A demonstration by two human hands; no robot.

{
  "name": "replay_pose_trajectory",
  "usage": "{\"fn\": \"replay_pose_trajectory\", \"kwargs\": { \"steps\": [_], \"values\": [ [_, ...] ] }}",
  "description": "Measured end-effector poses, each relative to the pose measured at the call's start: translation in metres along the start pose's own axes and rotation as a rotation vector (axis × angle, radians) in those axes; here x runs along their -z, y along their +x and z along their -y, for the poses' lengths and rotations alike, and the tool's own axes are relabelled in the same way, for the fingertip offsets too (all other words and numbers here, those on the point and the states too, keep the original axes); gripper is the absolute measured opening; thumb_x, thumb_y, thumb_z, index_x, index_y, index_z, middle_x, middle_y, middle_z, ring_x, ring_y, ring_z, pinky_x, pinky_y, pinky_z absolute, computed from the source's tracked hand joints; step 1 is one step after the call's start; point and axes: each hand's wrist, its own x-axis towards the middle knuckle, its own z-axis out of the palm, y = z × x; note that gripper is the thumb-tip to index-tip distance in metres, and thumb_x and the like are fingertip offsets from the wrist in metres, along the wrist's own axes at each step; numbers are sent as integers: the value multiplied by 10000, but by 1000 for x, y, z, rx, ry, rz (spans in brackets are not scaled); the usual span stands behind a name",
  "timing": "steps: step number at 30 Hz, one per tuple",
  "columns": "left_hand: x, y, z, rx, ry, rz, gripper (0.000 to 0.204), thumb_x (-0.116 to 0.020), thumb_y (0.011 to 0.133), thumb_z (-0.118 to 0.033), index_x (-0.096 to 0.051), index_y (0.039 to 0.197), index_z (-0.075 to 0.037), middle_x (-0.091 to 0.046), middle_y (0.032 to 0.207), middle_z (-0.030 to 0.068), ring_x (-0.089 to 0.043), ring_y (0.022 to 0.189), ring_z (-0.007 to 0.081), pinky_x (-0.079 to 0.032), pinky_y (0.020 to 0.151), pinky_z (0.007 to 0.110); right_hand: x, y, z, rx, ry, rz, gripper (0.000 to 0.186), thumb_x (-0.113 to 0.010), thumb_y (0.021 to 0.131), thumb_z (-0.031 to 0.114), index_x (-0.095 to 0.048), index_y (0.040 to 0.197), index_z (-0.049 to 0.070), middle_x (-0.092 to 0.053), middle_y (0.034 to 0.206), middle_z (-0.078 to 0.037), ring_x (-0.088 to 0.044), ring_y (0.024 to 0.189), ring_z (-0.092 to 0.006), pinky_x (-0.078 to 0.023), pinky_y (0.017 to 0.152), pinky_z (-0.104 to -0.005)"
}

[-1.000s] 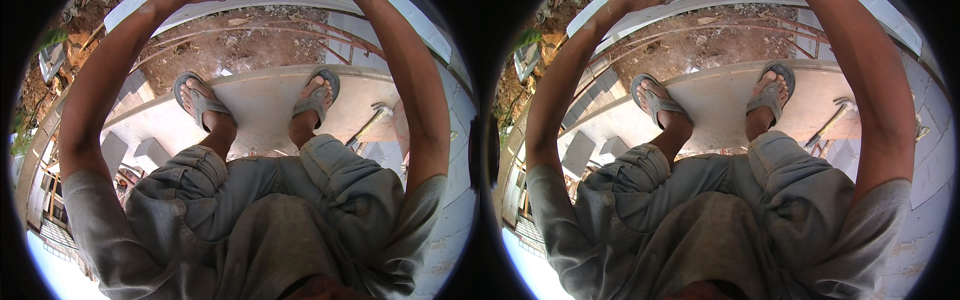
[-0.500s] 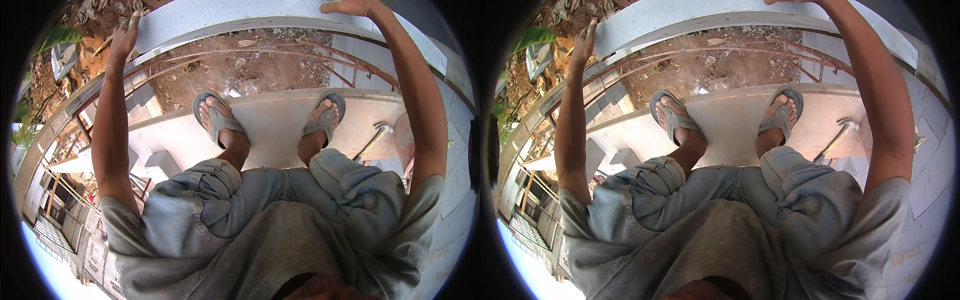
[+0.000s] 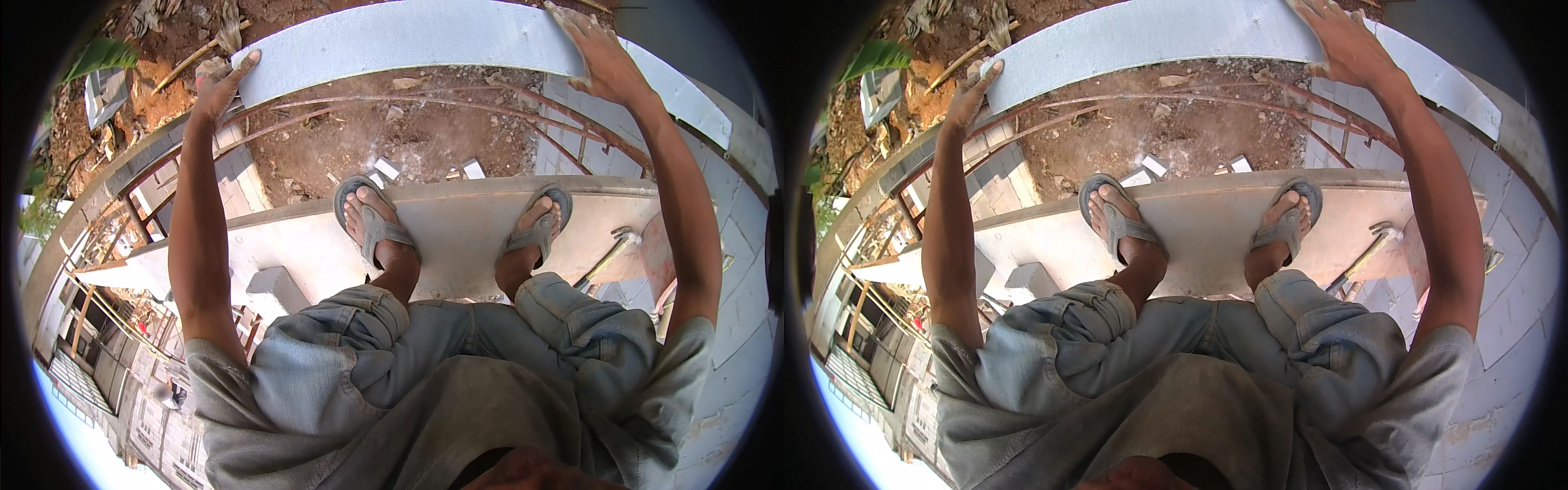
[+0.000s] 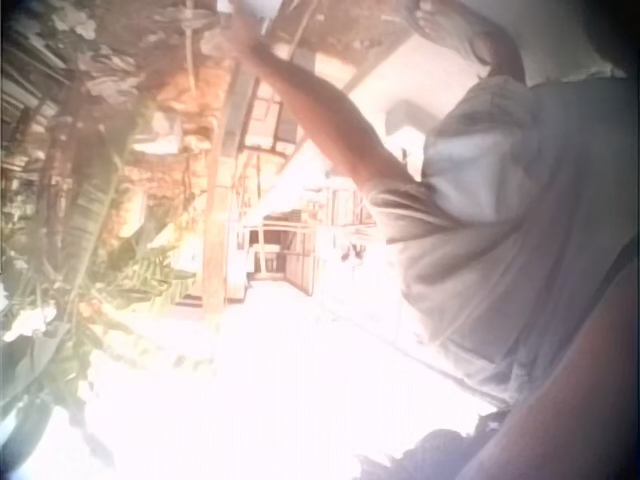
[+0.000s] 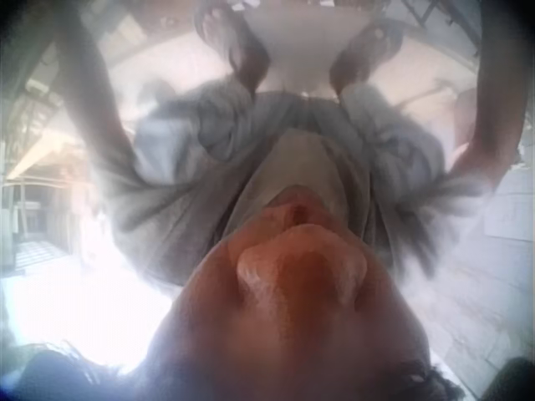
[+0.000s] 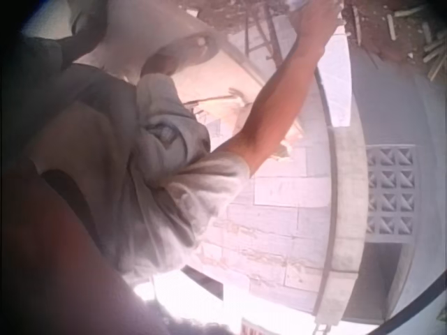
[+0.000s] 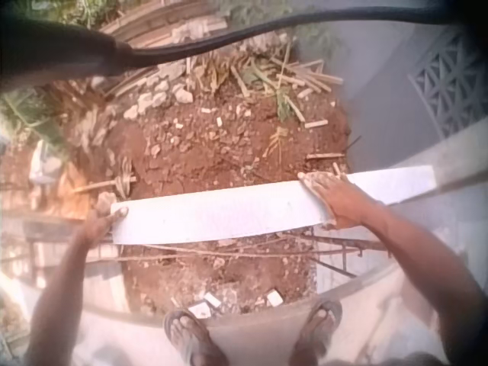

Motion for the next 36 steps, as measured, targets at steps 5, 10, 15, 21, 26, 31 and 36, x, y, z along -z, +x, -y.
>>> {"fn": "replay_pose_trajectory", "kwargs": {
  "steps": [5, 10, 15, 21, 26, 31, 36],
  "values": [
    [4, 6, 9, -13, 4, 26, 1010, -717, 681, -714, -540, 1276, 81, -619, 1160, 228, -589, 1107, 311, -438, 1001, 406, 14, 2, 15, -55, -32, 88, 1083, -839, 672, 209, -176, 1528, 194, -232, 1563, -117, -235, 1431, -356, -234, 1173, -544],
    [0, 1, 0, 14, -31, -15, 1022, -714, 690, -707, -511, 1306, 83, -589, 1213, 242, -568, 1145, 327, -439, 996, 427, 9, -2, 13, 19, -116, -84, 993, -828, 685, 267, -267, 1501, 191, -369, 1486, -123, -364, 1363, -307, -337, 1109, -532],
    [4, -2, -2, 31, -11, 20, 968, -709, 714, -686, -524, 1304, 59, -589, 1208, 225, -578, 1116, 321, -459, 965, 430, 18, 0, 12, -16, -19, 79, 1107, -858, 635, 308, -207, 1521, 175, -219, 1570, -93, -211, 1441, -338, -233, 1171, -546],
    [2, -11, -18, 23, -25, 76, 909, -701, 741, -663, -544, 1283, 48, -604, 1184, 188, -592, 1078, 281, -444, 980, 385, 2, 2, -5, -36, -93, 50, 1024, -853, 656, 290, -285, 1500, 162, -250, 1555, -131, -290, 1405, -371, -225, 1174, -540],
    [3, -11, -17, 36, 9, 37, 906, -695, 740, -670, -554, 1270, 52, -620, 1159, 169, -594, 1057, 254, -447, 965, 366, 1, -1, -4, -59, -88, 98, 1032, -855, 656, 302, -280, 1501, 161, -236, 1561, -130, -273, 1414, -365, -219, 1180, -531],
    [4, -4, -7, -2, 6, 29, 921, -696, 722, -686, -576, 1244, 63, -631, 1128, 178, -593, 1044, 252, -448, 954, 380, 4, -3, -7, -23, -58, 35, 1026, -839, 671, 308, -266, 1505, 138, -234, 1562, -133, -250, 1426, -359, -210, 1182, -521],
    [8, 1, 1, -55, 205, 0, 934, -705, 703, -698, -585, 1242, 56, -636, 1113, 180, -608, 1020, 265, -460, 938, 386, 49, 0, 0, 39, 70, 139, 1281, -804, 560, 614, -149, 1528, 92, -244, 1527, -249, -228, 1411, -443, -205, 1096, -654]
  ]
}}
